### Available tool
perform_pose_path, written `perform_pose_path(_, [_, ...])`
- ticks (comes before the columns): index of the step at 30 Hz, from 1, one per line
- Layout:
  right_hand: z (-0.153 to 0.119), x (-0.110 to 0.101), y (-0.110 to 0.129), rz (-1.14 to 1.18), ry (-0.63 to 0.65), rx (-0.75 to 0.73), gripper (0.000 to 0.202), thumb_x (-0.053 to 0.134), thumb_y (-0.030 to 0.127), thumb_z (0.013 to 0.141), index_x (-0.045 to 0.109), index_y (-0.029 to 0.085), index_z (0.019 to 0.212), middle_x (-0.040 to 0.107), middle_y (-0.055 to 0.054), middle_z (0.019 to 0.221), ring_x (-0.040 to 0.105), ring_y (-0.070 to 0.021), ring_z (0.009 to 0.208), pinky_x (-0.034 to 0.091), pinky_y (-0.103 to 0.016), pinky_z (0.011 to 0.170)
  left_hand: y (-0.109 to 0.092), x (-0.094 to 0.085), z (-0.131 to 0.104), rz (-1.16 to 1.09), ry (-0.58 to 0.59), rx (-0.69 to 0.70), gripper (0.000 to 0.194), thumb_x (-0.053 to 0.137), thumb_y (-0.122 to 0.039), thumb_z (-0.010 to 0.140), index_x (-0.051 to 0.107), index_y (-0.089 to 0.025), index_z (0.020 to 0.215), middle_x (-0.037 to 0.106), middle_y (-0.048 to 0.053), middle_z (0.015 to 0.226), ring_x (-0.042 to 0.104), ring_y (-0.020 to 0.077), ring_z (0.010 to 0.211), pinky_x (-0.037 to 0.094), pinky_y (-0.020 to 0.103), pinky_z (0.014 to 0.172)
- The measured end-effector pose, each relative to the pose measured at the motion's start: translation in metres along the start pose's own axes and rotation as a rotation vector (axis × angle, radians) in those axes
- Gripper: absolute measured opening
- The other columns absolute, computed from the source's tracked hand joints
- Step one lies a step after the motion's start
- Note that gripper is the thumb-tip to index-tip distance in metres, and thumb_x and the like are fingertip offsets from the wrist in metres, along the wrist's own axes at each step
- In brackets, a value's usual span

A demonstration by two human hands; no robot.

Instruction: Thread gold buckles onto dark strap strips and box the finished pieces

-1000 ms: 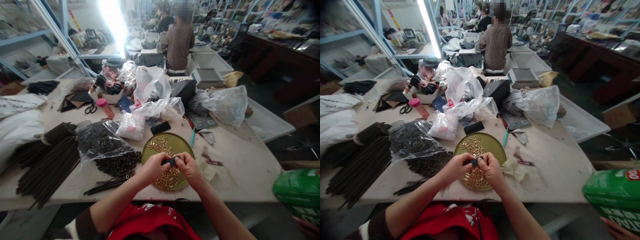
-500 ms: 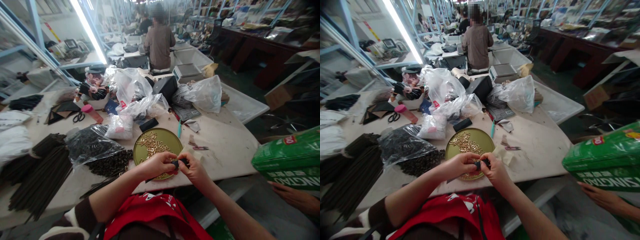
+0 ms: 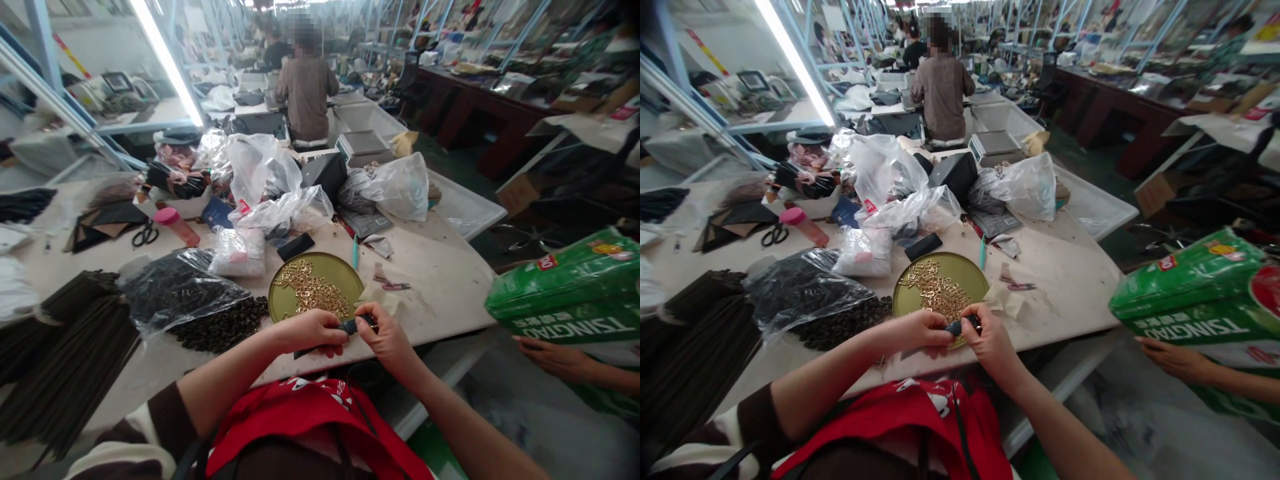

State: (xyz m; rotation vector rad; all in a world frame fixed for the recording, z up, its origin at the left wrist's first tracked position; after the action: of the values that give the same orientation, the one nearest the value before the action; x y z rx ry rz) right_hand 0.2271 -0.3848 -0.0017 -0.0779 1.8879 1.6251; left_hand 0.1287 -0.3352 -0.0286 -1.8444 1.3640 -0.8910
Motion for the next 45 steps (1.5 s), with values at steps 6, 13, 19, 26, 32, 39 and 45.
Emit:
perform_pose_path(6, [-0.016, 0.039, 0.032, -0.031, 0.082, -0.041, 0.011, 0.045, 0.027, 0.081, 0.052, 0.018, 0.084, 0.056, -0.001, 0.072, 0.050, -0.0122, 0.060, 0.041, -0.023, 0.054, 0.015, -0.008, -0.030, 0.003, 0.025, 0.059, 0.041, 0.057, -0.055, 0.070, 0.052, -0.014, 0.063, 0.056, -0.003, 0.054, 0.047, 0.0059, 0.045, 0.037, 0.020, 0.047])
perform_pose_path(13, [-0.043, 0.060, 0.033, 0.178, 0.001, 0.162, 0.022, 0.045, 0.040, 0.083, 0.048, 0.019, 0.086, 0.048, 0.003, 0.060, 0.046, -0.0104, 0.051, 0.037, -0.022, 0.047, 0.025, -0.005, -0.049, -0.034, 0.228, 0.112, 0.042, 0.056, -0.057, 0.071, 0.053, -0.015, 0.069, 0.058, -0.003, 0.055, 0.052, 0.0075, 0.047, 0.040, 0.021, 0.050])
perform_pose_path(19, [-0.072, 0.023, 0.036, 0.122, -0.210, 0.286, 0.026, 0.051, 0.044, 0.079, 0.050, 0.019, 0.086, 0.051, 0.003, 0.061, 0.050, -0.0106, 0.054, 0.041, -0.023, 0.052, 0.034, -0.021, -0.084, -0.051, 0.418, 0.057, 0.039, 0.052, -0.052, 0.078, 0.058, -0.013, 0.075, 0.065, 0.003, 0.068, 0.056, 0.0087, 0.054, 0.040, 0.021, 0.052])
perform_pose_path(26, [-0.090, -0.028, 0.033, -0.060, -0.281, 0.322, 0.024, 0.051, 0.042, 0.078, 0.051, 0.019, 0.082, 0.054, 0.002, 0.064, 0.054, -0.0120, 0.057, 0.045, -0.024, 0.055, 0.035, -0.008, -0.067, -0.282, 0.462, 0.071, 0.028, 0.063, -0.030, 0.076, 0.060, -0.013, 0.098, 0.064, 0.003, 0.082, 0.055, 0.0076, 0.065, 0.040, 0.020, 0.060])
perform_pose_path(32, [-0.082, -0.088, -0.001, -0.141, -0.279, 0.323, 0.023, 0.049, 0.042, 0.079, 0.052, 0.019, 0.082, 0.053, 0.003, 0.060, 0.052, -0.0119, 0.053, 0.042, -0.023, 0.051, 0.006, 0.026, -0.010, -0.205, 0.413, 0.090, 0.029, 0.065, -0.029, 0.072, 0.060, -0.014, 0.096, 0.063, 0.001, 0.080, 0.054, 0.0071, 0.064, 0.038, 0.019, 0.058])
perform_pose_path(39, [-0.062, -0.137, -0.039, -0.316, -0.108, 0.188, 0.020, 0.057, 0.035, 0.077, 0.059, 0.021, 0.091, 0.066, -0.003, 0.084, 0.060, -0.0159, 0.068, 0.047, -0.025, 0.058, -0.014, 0.051, 0.065, -0.130, 0.147, 0.011, 0.020, 0.058, -0.034, 0.074, 0.052, -0.015, 0.077, 0.062, -0.001, 0.066, 0.053, 0.0068, 0.053, 0.035, 0.018, 0.051])
perform_pose_path(45, [-0.037, -0.137, -0.039, -0.585, 0.100, -0.147, 0.018, 0.046, 0.027, 0.085, 0.063, 0.022, 0.084, 0.063, -0.002, 0.072, 0.060, -0.0157, 0.066, 0.044, -0.026, 0.057, -0.071, 0.038, 0.079, 0.477, -0.239, 0.338, 0.013, 0.048, -0.026, 0.082, 0.058, -0.018, 0.080, 0.062, -0.001, 0.067, 0.056, 0.0108, 0.062, 0.041, 0.020, 0.059])
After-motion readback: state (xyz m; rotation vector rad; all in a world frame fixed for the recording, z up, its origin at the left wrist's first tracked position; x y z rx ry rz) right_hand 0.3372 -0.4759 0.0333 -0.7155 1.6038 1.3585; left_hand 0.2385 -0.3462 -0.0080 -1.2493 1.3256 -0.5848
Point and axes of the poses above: each hand's wrist, its own z-axis towards the middle knuckle, its own x-axis out of the palm, y = z × x, the point moved 9 cm from there along z, towards the middle knuckle
